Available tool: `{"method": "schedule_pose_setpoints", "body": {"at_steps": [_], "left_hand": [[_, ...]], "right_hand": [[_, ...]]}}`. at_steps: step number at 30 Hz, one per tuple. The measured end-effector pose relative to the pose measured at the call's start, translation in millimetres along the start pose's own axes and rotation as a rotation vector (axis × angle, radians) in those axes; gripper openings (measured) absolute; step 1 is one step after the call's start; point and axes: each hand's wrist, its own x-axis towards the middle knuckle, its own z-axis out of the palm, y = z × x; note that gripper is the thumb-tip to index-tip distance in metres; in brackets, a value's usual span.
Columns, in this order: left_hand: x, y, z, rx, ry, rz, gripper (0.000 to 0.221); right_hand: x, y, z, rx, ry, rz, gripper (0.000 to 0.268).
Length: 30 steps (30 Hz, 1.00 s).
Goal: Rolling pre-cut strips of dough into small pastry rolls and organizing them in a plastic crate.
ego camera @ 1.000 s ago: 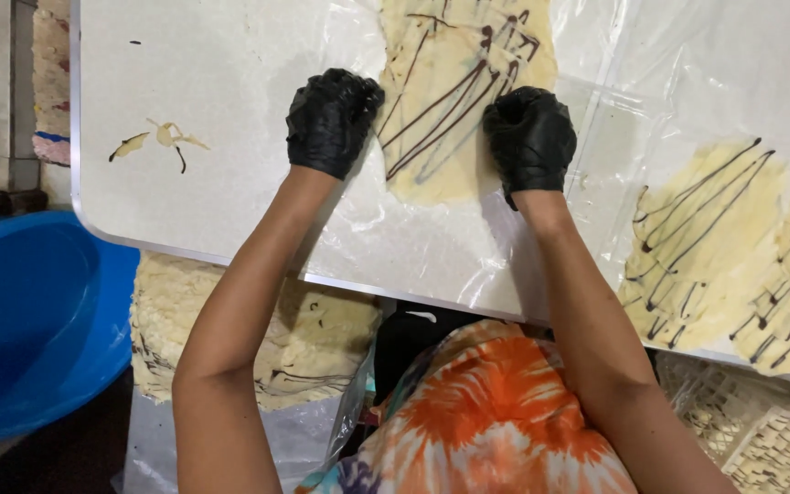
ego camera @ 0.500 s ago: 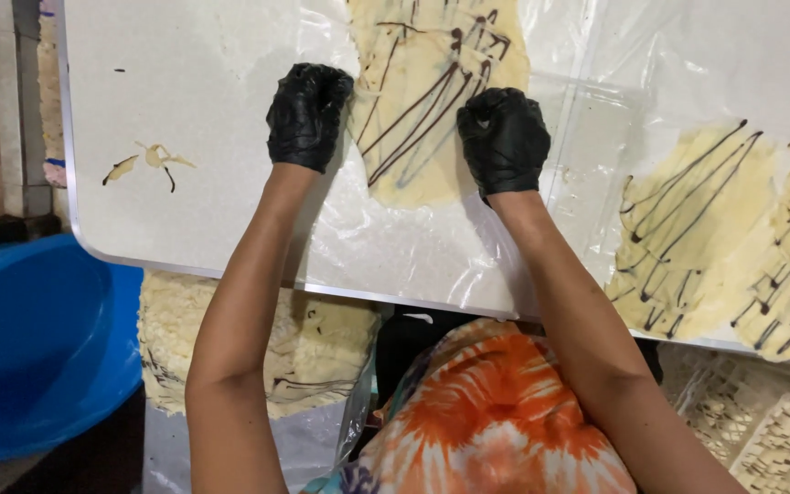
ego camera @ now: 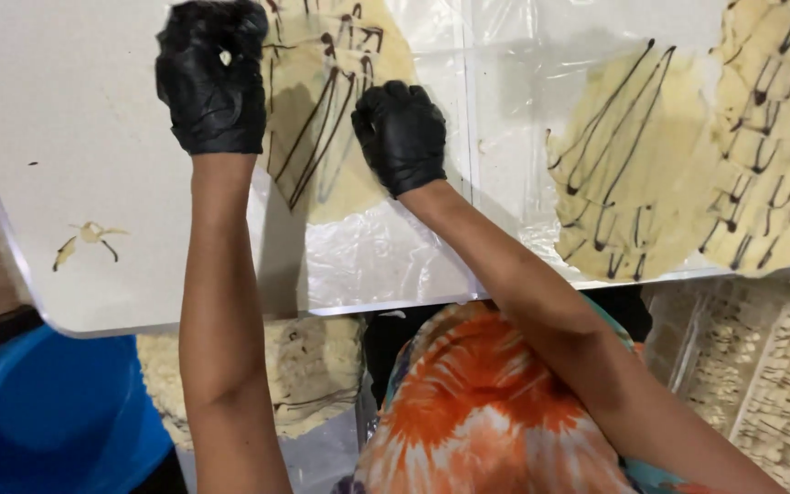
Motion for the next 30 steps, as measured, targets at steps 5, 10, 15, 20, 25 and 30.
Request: {"method": "schedule_pose_setpoints", "body": {"at_steps": [5,10,15,20,25,30], "left_hand": [[-48,-25,-21,0.937,-0.646,-0.023,0.025],[-95,-31,-27,0.914,-0.557,-0.053,0.028],[-94,-40,-34,1.000,-0.384,0.218,0.014],[-118,-117,-39,1.093,-0.531,0.034,0.027],[-113,-101,-67,0.399,-0.294,-0.290,0.019],[-186,-172,-151,-0.752,0.452,-0.575,0.022]], "right_hand": [[-1,2,1,-0.055,-0.049,-0.053,0.006],[-2,5,4,-0.097,-0.029,-0.081,0.008],[-3,10,10,-0.089,0.013,-0.143,0.005],[-4,10,10,-0.111,-0.002,-0.117,0.009],[-3,12,10,-0.120,0.000,-0.143,0.009],[1,8,7,-0.159,-0.009,-0.183,0.009]]}}
